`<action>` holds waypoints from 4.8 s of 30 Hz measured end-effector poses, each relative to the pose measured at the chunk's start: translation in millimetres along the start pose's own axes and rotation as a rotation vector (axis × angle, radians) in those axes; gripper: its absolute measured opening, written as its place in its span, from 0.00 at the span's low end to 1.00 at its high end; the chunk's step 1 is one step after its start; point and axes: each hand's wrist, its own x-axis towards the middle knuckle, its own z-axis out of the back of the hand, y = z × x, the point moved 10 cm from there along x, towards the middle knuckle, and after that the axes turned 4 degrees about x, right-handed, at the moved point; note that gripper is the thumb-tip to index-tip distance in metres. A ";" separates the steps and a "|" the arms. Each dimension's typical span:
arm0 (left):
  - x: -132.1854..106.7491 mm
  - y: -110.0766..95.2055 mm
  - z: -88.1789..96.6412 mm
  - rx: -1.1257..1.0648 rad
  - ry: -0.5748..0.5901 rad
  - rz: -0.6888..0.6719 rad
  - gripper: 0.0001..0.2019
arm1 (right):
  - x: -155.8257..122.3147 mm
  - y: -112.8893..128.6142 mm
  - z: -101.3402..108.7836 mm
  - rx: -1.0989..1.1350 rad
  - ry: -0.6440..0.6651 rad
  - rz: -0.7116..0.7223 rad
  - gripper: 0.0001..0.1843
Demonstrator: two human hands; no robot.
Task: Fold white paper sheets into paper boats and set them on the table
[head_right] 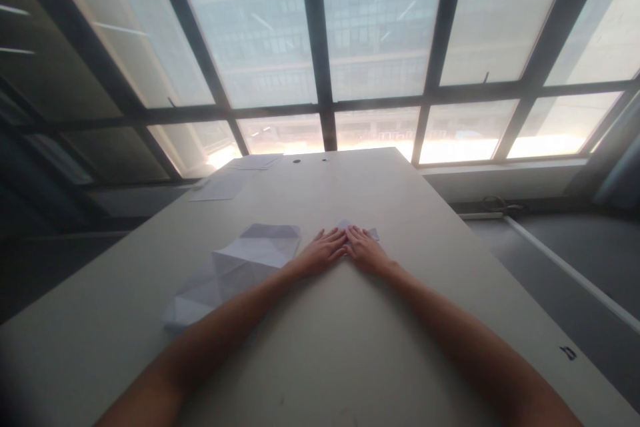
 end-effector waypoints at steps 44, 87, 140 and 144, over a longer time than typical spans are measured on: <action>-0.5 17.8 -3.7 0.068 -0.003 0.168 0.36 | -3.7 -18.5 4.6 -0.057 -0.073 -0.247 0.33; 2.7 12.3 4.5 -0.037 -0.055 0.060 0.30 | -2.5 -0.7 22.7 0.044 -0.087 0.036 0.29; -0.5 6.8 -3.4 0.033 0.040 0.021 0.31 | -5.5 -26.4 -0.1 -0.124 -0.014 -0.301 0.38; -0.7 6.3 -2.8 0.035 0.030 0.018 0.31 | -7.7 -40.5 6.2 -0.128 -0.091 -0.363 0.37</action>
